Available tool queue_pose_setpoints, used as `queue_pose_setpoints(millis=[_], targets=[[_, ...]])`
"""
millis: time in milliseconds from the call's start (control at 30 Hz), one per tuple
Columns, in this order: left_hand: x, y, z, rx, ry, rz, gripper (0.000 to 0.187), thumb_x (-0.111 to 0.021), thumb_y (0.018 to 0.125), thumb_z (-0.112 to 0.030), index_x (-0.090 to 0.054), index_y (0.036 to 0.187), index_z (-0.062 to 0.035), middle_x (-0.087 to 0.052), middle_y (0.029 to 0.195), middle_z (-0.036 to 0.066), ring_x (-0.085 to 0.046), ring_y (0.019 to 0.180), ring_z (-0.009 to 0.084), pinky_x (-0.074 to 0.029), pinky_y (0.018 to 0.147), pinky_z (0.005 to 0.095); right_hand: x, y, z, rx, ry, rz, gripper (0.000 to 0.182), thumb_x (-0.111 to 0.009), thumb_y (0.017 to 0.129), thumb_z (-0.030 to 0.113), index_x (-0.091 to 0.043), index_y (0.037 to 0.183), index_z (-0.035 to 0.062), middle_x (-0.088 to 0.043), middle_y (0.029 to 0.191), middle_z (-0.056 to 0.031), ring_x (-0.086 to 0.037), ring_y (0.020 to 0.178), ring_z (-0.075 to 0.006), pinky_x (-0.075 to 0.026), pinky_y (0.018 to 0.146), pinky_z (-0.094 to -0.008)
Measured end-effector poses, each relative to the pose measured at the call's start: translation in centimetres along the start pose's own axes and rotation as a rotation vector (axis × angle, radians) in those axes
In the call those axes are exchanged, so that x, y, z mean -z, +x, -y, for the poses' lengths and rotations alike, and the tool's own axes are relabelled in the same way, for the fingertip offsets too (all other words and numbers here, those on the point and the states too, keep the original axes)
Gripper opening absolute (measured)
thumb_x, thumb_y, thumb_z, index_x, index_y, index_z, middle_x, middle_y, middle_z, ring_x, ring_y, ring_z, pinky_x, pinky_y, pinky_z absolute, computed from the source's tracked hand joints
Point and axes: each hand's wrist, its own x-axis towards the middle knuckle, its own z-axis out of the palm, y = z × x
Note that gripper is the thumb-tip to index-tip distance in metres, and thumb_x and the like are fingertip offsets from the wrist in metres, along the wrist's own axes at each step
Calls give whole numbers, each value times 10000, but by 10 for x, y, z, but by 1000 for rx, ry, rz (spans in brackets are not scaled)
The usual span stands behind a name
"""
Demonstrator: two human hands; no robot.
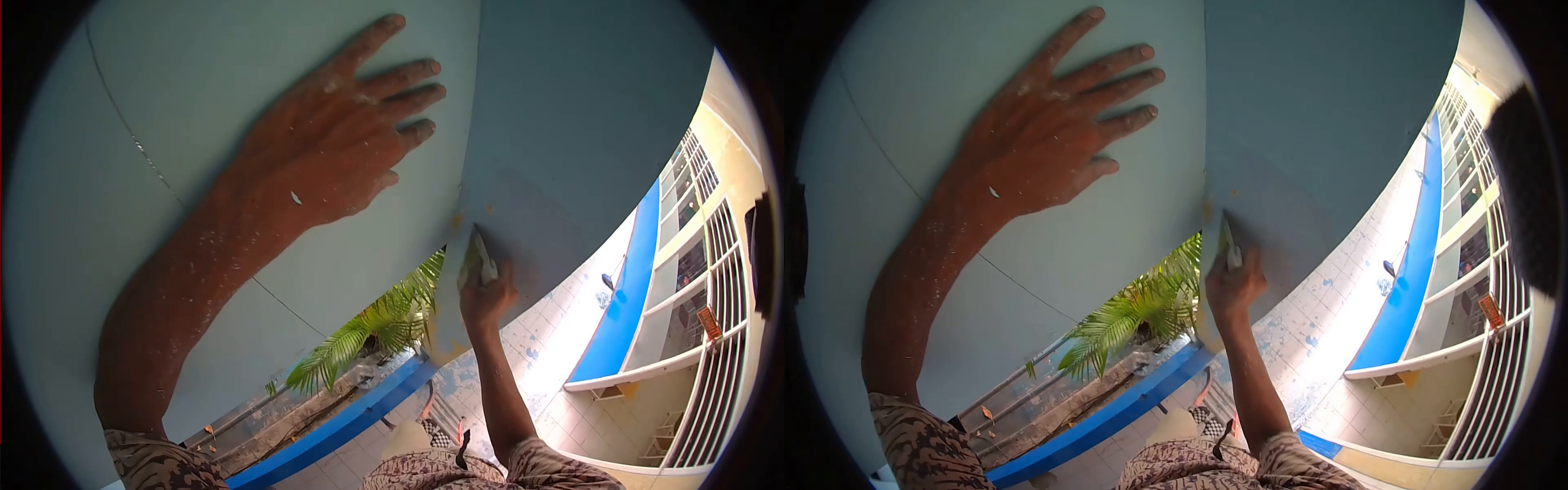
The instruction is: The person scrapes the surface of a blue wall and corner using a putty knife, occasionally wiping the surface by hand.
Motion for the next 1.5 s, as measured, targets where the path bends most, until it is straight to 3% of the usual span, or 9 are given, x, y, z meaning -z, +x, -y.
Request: queue_pose_setpoints(millis=[67,333,767,867,967,1100,1167,1333,1500], targets=[[-22,3,0,-7,20,-193,496,-554,1026,-463,-612,1414,-160,-510,1568,38,-357,1524,192,-144,1303,586,-20,-2,-2,28,-59,15,198,-758,902,173,-617,890,35,-669,729,-205,-685,585,-354,-512,529,-418],[-23,2,-11,-1,-38,-167,456,-579,1017,-432,-639,1381,-163,-542,1539,32,-367,1517,178,-135,1306,573,-8,-6,9,8,6,-91,209,-770,884,155,-601,907,34,-625,703,-216,-661,616,-418,-509,547,-426],[-22,-5,-19,188,69,-175,416,-773,875,-433,-735,1254,-266,-592,1489,-68,-431,1463,107,-138,1320,472,-3,24,25,49,-9,-87,210,-779,895,140,-611,886,14,-665,714,-196,-674,565,-286,-497,511,-383],[-12,1,-8,70,-19,-120,479,-628,987,-455,-656,1358,-153,-552,1528,50,-382,1509,211,-152,1294,586,-4,28,21,43,149,-165,260,-801,875,184,-608,904,12,-640,709,-222,-650,538,-319,-473,480,-399],[-23,0,-18,197,84,-77,524,-757,857,-517,-676,1333,-312,-488,1577,-74,-330,1521,128,-72,1343,492,-28,30,26,57,-4,-64,194,-778,870,144,-622,920,39,-627,636,-170,-635,530,-329,-489,519,-424],[-23,1,-14,175,65,-84,524,-752,865,-522,-672,1338,-314,-480,1581,-75,-320,1525,128,-68,1343,498,-11,37,12,151,100,-95,184,-766,859,124,-623,938,40,-613,624,-174,-623,541,-341,-480,532,-436],[-24,4,-15,165,98,-59,532,-733,878,-536,-659,1357,-316,-466,1591,-73,-298,1533,126,-68,1341,510,25,22,-1,-8,-25,280,216,-749,815,92,-655,1000,30,-648,670,-169,-655,603,-395,-527,583,-471],[-24,6,-17,168,76,-37,554,-709,893,-551,-633,1390,-318,-437,1610,-71,-270,1545,134,-56,1337,531,89,-26,-22,-451,268,451,208,-835,764,114,-692,853,-7,-651,639,-95,-624,564,-197,-488,563,-378],[-28,7,-18,162,92,-31,559,-697,903,-552,-621,1405,-318,-423,1620,-67,-257,1553,153,-39,1330,560,129,-7,-10,-582,442,370,164,-834,784,85,-690,790,6,-649,667,-6,-570,598,-86,-446,552,-288]])
